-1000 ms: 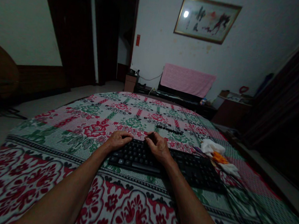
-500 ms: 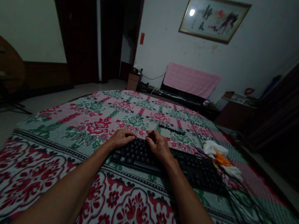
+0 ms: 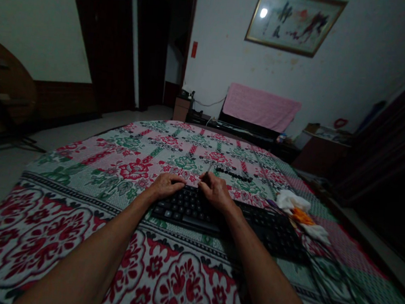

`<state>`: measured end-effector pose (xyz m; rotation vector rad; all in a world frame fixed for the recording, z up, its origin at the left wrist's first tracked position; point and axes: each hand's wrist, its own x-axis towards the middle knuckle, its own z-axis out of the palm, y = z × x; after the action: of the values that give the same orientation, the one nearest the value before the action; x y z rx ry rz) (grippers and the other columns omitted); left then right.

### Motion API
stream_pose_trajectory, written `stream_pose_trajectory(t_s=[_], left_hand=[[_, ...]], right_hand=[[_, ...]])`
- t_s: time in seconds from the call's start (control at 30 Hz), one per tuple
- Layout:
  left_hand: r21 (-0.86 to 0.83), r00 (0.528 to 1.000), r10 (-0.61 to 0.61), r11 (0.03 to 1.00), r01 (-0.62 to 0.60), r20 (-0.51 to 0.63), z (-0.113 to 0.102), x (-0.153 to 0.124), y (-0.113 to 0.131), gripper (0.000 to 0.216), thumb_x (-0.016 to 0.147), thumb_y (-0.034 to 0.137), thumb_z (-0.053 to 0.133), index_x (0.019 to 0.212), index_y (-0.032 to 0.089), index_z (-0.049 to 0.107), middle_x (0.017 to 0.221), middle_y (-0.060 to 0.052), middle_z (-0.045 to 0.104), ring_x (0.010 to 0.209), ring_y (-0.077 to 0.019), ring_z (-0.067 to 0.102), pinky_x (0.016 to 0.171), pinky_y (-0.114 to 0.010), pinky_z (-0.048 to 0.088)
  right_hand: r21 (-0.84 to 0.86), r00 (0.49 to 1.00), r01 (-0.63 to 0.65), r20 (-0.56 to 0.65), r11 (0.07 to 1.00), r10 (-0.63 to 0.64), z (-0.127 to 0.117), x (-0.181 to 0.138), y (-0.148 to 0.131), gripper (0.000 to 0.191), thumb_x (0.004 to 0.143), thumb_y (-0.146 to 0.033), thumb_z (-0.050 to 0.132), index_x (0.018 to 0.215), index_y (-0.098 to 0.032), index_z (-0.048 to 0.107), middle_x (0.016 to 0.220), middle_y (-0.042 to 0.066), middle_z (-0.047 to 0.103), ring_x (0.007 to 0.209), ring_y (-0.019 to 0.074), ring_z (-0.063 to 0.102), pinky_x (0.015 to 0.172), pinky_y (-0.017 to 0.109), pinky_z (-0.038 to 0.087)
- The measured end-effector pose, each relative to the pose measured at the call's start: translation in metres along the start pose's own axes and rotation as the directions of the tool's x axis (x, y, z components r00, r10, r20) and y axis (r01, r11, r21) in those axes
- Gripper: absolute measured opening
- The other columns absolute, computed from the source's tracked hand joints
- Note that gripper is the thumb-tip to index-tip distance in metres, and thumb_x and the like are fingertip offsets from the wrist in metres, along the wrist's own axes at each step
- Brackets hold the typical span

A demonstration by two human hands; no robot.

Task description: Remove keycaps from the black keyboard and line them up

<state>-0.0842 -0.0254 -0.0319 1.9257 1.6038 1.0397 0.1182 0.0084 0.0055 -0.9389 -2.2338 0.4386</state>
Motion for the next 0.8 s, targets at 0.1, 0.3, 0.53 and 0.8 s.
stream_pose_trajectory(t_s=[0.1,0.3,0.53,0.8], left_hand=[[0.005,1.0,0.003,1.0,-0.003,0.003,0.0,0.0,-0.001,0.027,0.072,0.031,0.051,0.087,0.02,0.071,0.088,0.0,0.071,0.083,-0.0172,0.063,0.08,-0.026,0.047],[0.002,1.0,0.027,1.0,-0.027,-0.006,0.001,0.001,-0.003,0.028,0.072,0.032,0.051,0.088,0.02,0.071,0.089,0.0,0.071,0.084,-0.0175,0.063,0.081,-0.027,0.047],[-0.022,1.0,0.002,1.0,-0.002,0.008,0.001,0.001,-0.004,0.029,0.071,0.033,0.051,0.087,0.019,0.071,0.089,-0.001,0.071,0.083,-0.0174,0.063,0.081,-0.027,0.047],[-0.023,1.0,0.005,1.0,-0.005,0.007,0.001,0.001,-0.003,0.028,0.071,0.033,0.052,0.088,0.02,0.071,0.089,0.0,0.071,0.083,-0.0175,0.063,0.079,-0.027,0.047]], right_hand=[[-0.002,1.0,-0.017,0.018,1.0,0.017,0.0,0.004,0.003,0.012,0.076,-0.025,0.052,0.085,-0.018,0.057,0.067,0.0,0.059,0.062,0.0122,0.053,0.06,0.023,0.038],[0.038,0.998,-0.033,0.063,0.999,0.031,0.001,0.011,0.007,0.012,0.075,-0.023,0.052,0.084,-0.017,0.057,0.067,0.0,0.061,0.062,0.0123,0.054,0.059,0.022,0.039],[0.086,0.997,-0.061,0.049,0.994,0.057,0.004,0.013,0.015,0.013,0.075,-0.023,0.053,0.084,-0.016,0.058,0.068,0.001,0.062,0.062,0.0123,0.055,0.058,0.022,0.04],[0.059,0.998,-0.051,0.047,0.997,0.048,0.0,0.008,0.008,0.014,0.075,-0.025,0.053,0.084,-0.016,0.058,0.067,0.0,0.062,0.062,0.0122,0.055,0.059,0.023,0.041]])
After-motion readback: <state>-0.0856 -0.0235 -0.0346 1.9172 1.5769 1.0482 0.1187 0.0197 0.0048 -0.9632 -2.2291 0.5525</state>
